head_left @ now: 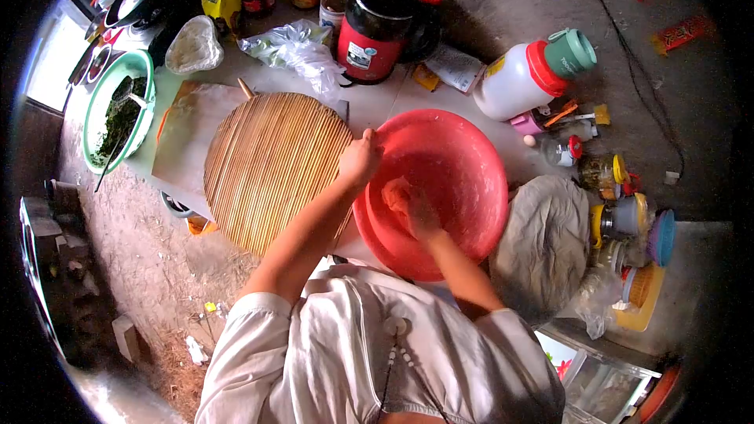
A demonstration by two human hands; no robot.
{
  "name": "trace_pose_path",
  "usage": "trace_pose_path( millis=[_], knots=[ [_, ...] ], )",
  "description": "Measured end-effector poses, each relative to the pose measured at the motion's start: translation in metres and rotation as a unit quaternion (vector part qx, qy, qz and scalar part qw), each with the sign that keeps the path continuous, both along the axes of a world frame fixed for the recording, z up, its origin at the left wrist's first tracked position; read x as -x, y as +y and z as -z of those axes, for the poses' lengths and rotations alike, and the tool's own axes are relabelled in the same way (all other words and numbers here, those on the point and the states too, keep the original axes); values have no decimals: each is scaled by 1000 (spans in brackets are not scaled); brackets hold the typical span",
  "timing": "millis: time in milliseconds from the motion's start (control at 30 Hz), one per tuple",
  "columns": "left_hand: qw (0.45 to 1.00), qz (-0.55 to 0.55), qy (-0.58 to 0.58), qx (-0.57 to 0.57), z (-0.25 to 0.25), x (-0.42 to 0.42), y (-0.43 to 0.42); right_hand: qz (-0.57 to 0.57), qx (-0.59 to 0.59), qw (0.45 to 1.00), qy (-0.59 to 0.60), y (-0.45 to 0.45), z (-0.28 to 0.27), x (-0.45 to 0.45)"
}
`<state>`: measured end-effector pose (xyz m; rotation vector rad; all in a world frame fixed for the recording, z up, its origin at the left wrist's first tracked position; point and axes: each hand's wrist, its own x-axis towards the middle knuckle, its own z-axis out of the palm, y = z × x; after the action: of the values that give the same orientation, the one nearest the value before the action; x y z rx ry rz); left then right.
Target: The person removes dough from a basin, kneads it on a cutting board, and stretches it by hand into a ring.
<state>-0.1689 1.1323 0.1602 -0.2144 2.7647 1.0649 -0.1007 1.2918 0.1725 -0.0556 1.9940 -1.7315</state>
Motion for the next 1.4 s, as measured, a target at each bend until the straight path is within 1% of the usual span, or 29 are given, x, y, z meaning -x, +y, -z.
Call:
trace_pose_path(
  millis=[33,100,200,233,267,367,500,533,567,600,633,700,733,767,833,867,900,933,1000,1067,1100,1133,1167,1200,1267,1300,1333,1367,1400],
  knots=[
    [1000,-1,5,1,3,-4,1,-53,-133,962,231,21,17,-5],
    [1000,-11,16,3,13,-9,2,-101,-255,849,451,48,25,-16],
    [1000,-4,-5,-3,-4,-22,10,-99,-347,847,389,65,12,-29],
    [1000,-5,-13,-2,-9,-26,14,27,-224,959,171,63,-8,-34],
    [1000,-4,-13,-2,-9,-28,14,152,-81,983,-63,64,-19,-37],
    [1000,19,0,1,-15,-33,16,361,141,897,-213,82,10,-31],
    [998,41,17,-50,-19,-40,7,368,294,851,-234,65,44,-30],
    [998,45,6,-54,-12,-42,2,272,106,950,-114,63,52,-32],
    [997,48,-4,-58,-5,-43,-5,156,-88,984,14,60,60,-33],
    [993,50,-2,-105,16,-45,-11,86,-204,964,146,39,4,-41],
    [994,49,-3,-102,25,-48,-15,86,-202,965,145,38,-8,-38],
    [993,49,52,-95,35,-54,-20,-263,-394,814,336,43,-17,-26],
    [998,37,-2,-53,19,-55,-15,-341,-376,757,412,44,-16,-23],
    [998,35,-6,-56,12,-57,-16,-345,-375,757,409,46,-12,-21],
    [998,54,-14,-40,7,-57,-18,-422,-367,638,529,49,16,-17],
    [997,51,2,-56,11,-58,-19,-364,-351,760,408,46,75,-11],
    [997,49,0,-58,11,-59,-19,-367,-351,760,406,49,96,-8],
    [997,48,-13,-62,7,-60,-18,-315,-355,839,265,47,104,-6],
    [996,51,-26,-67,-3,-60,-18,-252,-352,894,114,47,110,-9],
    [999,29,-27,-14,-10,-62,-18,-73,-466,853,221,39,80,-18],
    [999,26,-28,-19,-10,-64,-18,-78,-470,851,221,37,54,-22],
    [999,30,-30,-22,-9,-64,-20,-75,-340,936,55,34,24,-25],
    [999,33,-31,-24,-9,-64,-21,-77,-265,961,-30,35,6,-28],
    [999,30,-34,-28,-8,-64,-22,-71,-197,971,-118,35,-12,-32],
    [1000,21,-13,-9,-7,-62,-20,-343,-423,817,-191,43,-29,-39],
    [1000,20,-15,-13,-4,-61,-20,-344,-425,815,-193,47,-27,-37],
    [1000,24,-2,-17,1,-59,-21,-344,-437,822,124,51,-23,-34],
    [999,30,12,-20,7,-58,-21,-307,-404,747,429,53,-20,-31],
    [999,26,21,-25,12,-57,-19,-293,-422,631,581,40,-39,-21]
  ],
)
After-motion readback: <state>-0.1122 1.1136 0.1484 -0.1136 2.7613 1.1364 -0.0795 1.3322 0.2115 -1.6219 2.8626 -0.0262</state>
